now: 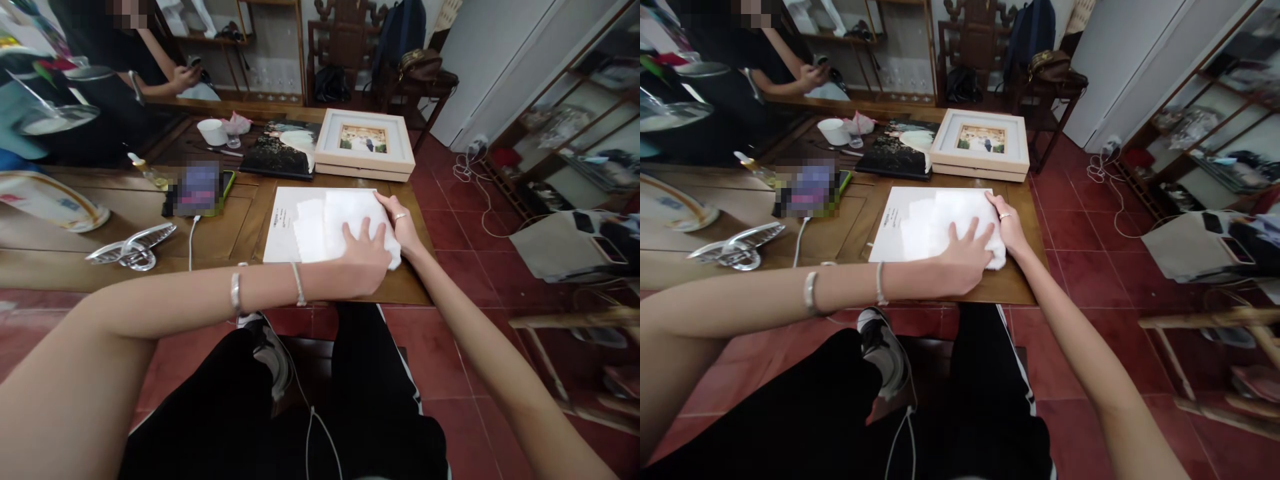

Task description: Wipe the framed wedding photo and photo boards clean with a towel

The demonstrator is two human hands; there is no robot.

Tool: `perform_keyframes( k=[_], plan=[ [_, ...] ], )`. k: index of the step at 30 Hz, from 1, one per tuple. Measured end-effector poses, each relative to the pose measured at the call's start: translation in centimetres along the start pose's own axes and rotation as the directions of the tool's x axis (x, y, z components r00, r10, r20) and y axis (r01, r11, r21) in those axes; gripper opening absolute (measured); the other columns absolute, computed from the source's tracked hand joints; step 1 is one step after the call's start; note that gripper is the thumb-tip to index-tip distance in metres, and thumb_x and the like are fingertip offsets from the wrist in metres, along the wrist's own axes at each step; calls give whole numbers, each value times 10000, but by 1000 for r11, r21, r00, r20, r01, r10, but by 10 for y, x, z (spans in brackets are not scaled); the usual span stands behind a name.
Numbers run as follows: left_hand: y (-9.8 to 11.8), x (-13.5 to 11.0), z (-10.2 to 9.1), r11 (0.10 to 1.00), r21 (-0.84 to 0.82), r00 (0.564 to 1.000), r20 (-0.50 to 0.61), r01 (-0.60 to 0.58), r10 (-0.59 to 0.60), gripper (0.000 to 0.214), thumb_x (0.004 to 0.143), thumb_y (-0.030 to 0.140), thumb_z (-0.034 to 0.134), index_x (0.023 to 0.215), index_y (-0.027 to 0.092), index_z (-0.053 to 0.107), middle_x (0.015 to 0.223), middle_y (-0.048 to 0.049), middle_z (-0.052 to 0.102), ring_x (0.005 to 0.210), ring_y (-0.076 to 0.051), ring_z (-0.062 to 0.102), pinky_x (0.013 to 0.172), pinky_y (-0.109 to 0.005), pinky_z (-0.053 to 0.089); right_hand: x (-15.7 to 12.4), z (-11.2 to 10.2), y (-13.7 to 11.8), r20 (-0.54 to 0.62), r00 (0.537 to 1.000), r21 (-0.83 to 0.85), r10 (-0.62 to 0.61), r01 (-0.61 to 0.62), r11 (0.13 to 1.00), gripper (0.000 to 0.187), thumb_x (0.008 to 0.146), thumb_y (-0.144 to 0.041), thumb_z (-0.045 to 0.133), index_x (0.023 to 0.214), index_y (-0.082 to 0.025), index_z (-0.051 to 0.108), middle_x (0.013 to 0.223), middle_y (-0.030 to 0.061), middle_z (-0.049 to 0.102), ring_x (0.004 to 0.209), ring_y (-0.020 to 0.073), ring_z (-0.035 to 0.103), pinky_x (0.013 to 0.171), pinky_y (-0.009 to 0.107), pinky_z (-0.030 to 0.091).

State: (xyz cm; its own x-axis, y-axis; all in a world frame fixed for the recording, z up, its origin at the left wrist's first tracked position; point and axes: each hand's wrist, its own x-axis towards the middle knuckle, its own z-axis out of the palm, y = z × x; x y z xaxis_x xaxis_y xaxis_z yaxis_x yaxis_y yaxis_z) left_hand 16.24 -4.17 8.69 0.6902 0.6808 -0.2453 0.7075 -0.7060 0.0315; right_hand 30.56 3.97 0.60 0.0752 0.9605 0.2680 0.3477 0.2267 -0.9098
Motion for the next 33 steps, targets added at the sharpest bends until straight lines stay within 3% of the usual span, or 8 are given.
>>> perform_keyframes(
  k=[4,8,12,16,19,23,28,33],
  plan=[
    [-1,-40,5,984,64,986,-13,-163,164,416,840,169,556,1248,180,638,1585,-135,233,1423,-474,191,1066,-689,283,-4,2,-2,76,996,-161,-40,52,986,429,930,-490,439,1159,-228,690,1321,36,624,1332,233,479,1165,438,306],
    [-24,-42,-2,994,-13,993,-43,-109,108,393,850,110,427,1142,150,688,1406,-160,507,1288,-375,464,996,-532,429,-6,4,-2,115,985,-262,-131,157,952,405,952,-388,385,1123,-215,709,1288,37,647,1327,229,484,1168,435,313],
    [-68,-11,-9,996,-84,992,-127,-5,-6,419,845,113,397,1173,132,656,1214,-165,615,999,-278,635,848,-408,495,-6,4,-4,181,968,-330,-175,228,916,367,857,-242,499,1177,-226,676,1334,20,613,1339,253,468,1154,452,337],
    [-103,39,-9,978,-123,936,-332,-168,119,355,775,95,450,1043,113,682,1062,-125,673,971,-256,613,832,-353,460,-8,3,-8,185,960,-373,-211,268,888,401,819,-186,492,1178,-236,662,1293,21,644,1252,263,549,1093,446,407],
    [-109,78,-14,952,-161,896,-408,-261,176,208,686,108,523,814,120,687,789,-66,676,779,-232,600,720,-328,430,-9,3,-9,168,966,-410,-198,251,877,383,826,-193,488,1164,-206,667,1232,62,675,1174,273,598,1053,442,439],
    [-106,108,-30,949,-185,916,-360,-254,175,189,666,96,527,787,109,670,767,-64,652,702,-196,548,626,-299,373,-7,2,-6,174,968,-428,-180,239,872,366,839,-226,493,1157,-216,675,1240,63,670,1174,279,595,1058,461,431],
    [-120,92,-38,983,-96,966,-225,-156,131,216,755,132,524,893,105,687,871,-81,679,778,-194,592,654,-267,380,-5,2,-2,183,966,-410,-184,245,879,387,842,-228,501,1190,-202,668,1305,66,634,1269,276,535,1114,484,381],
    [-119,51,-13,985,168,983,-174,-22,52,376,777,-2,495,1084,112,680,1117,-131,666,1028,-247,613,803,-287,447,-5,3,1,175,967,-397,-187,243,885,401,838,-207,510,1209,-195,662,1333,61,612,1324,255,486,1163,471,327]
  ],
)
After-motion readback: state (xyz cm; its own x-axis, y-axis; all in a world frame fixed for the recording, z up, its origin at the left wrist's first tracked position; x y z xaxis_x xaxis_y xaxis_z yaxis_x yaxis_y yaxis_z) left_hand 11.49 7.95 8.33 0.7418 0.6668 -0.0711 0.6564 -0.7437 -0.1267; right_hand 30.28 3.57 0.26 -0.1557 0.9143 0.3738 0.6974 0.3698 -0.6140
